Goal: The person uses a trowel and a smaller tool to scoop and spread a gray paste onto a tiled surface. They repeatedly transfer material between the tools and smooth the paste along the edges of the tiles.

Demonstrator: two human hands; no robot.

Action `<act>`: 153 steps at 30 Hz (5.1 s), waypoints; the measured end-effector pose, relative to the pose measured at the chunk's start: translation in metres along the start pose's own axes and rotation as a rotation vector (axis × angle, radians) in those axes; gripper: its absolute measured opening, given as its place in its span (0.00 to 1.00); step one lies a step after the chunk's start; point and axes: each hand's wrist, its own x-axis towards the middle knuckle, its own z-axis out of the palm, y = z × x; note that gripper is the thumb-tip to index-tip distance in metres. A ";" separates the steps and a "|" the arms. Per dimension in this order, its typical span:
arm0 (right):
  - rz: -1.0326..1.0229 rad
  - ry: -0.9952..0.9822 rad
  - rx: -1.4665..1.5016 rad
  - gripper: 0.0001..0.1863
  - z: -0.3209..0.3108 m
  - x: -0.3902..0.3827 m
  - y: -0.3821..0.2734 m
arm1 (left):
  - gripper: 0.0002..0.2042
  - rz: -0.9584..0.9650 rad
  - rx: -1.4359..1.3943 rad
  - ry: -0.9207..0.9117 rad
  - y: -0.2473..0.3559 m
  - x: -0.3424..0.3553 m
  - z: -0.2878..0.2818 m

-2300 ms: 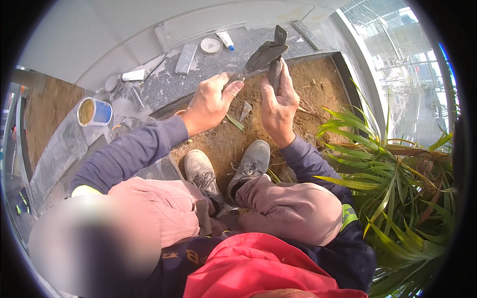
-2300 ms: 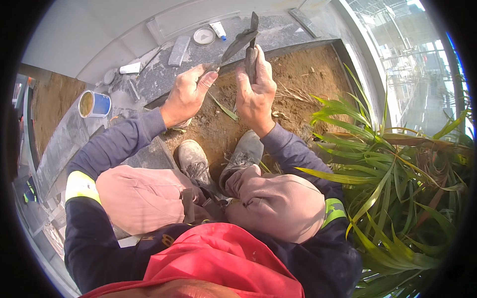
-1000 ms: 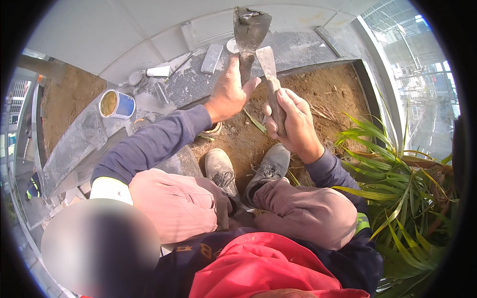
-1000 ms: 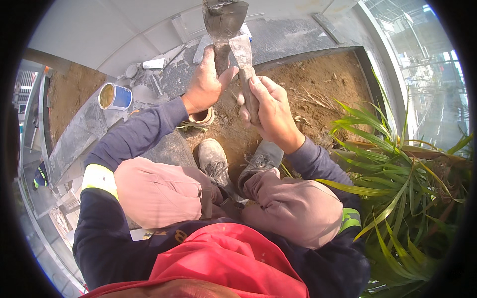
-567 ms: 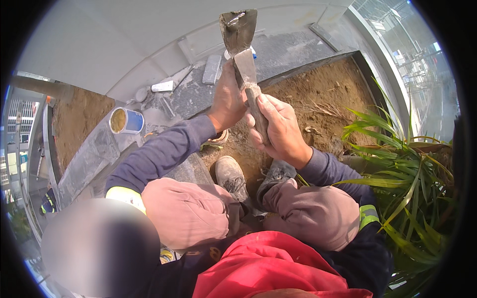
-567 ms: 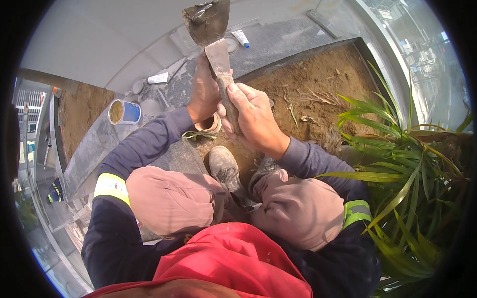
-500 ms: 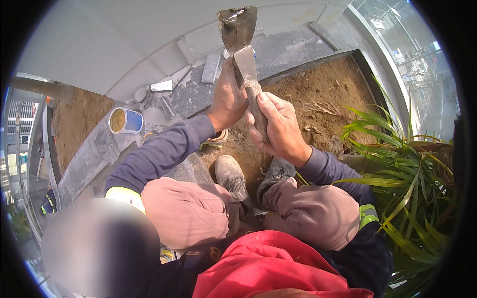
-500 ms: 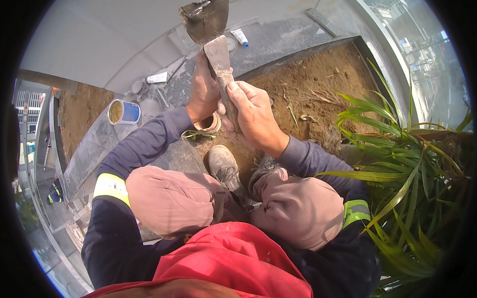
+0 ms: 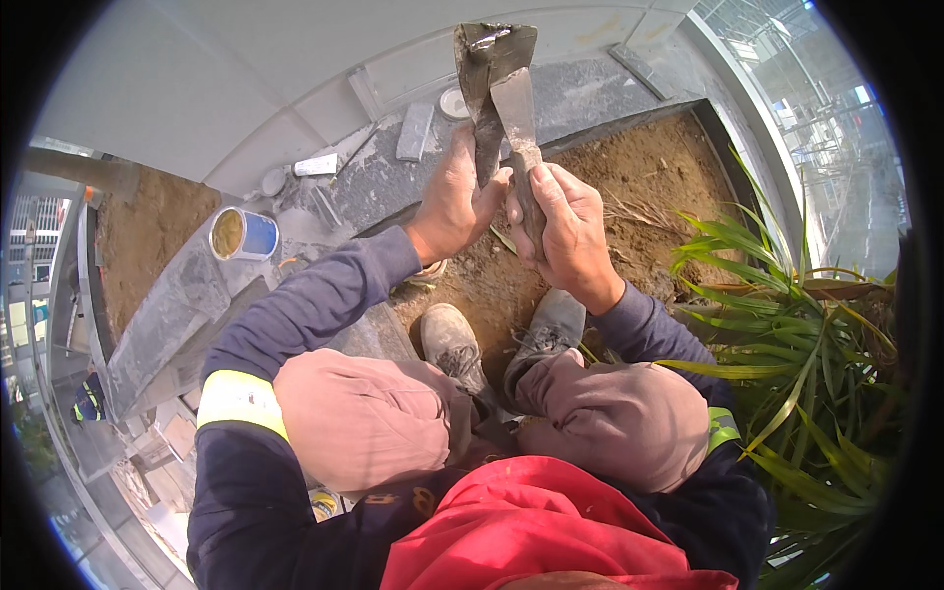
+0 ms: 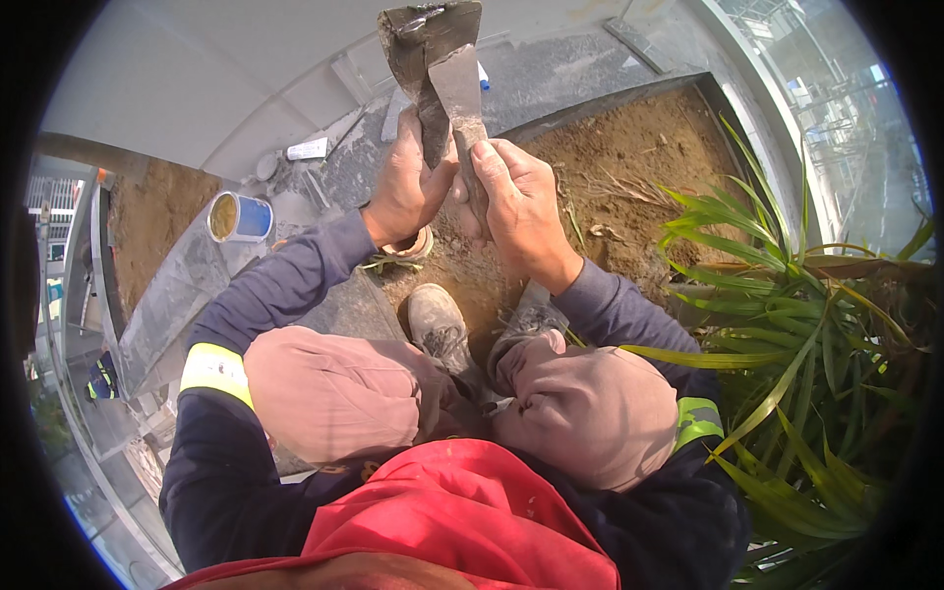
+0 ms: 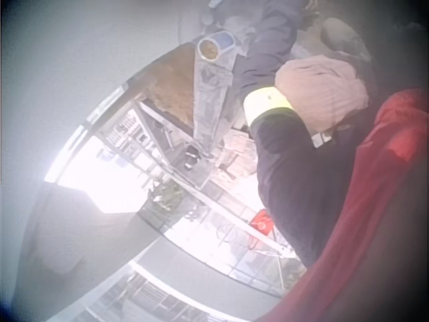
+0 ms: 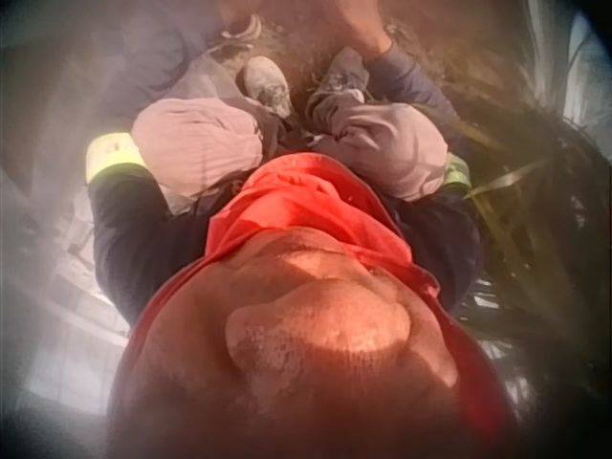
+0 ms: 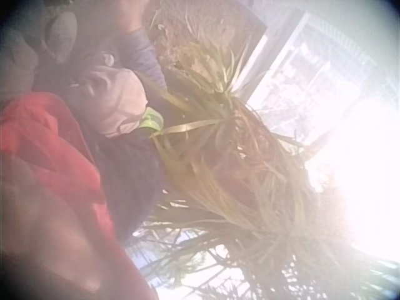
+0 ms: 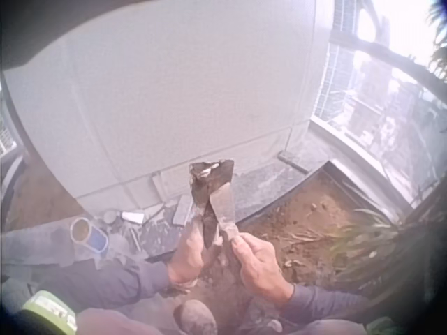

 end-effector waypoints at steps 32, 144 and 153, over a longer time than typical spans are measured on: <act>0.024 -0.068 -0.038 0.18 0.016 -0.005 0.001 | 0.31 -0.008 0.246 0.052 -0.009 -0.010 0.006; -0.732 -1.012 -1.931 0.16 -0.072 0.227 0.147 | 0.09 -0.904 0.426 0.926 -0.121 -0.361 -0.081; -0.563 -0.945 -1.954 0.17 -0.086 0.248 0.129 | 0.08 -0.839 0.476 0.868 -0.126 -0.362 -0.083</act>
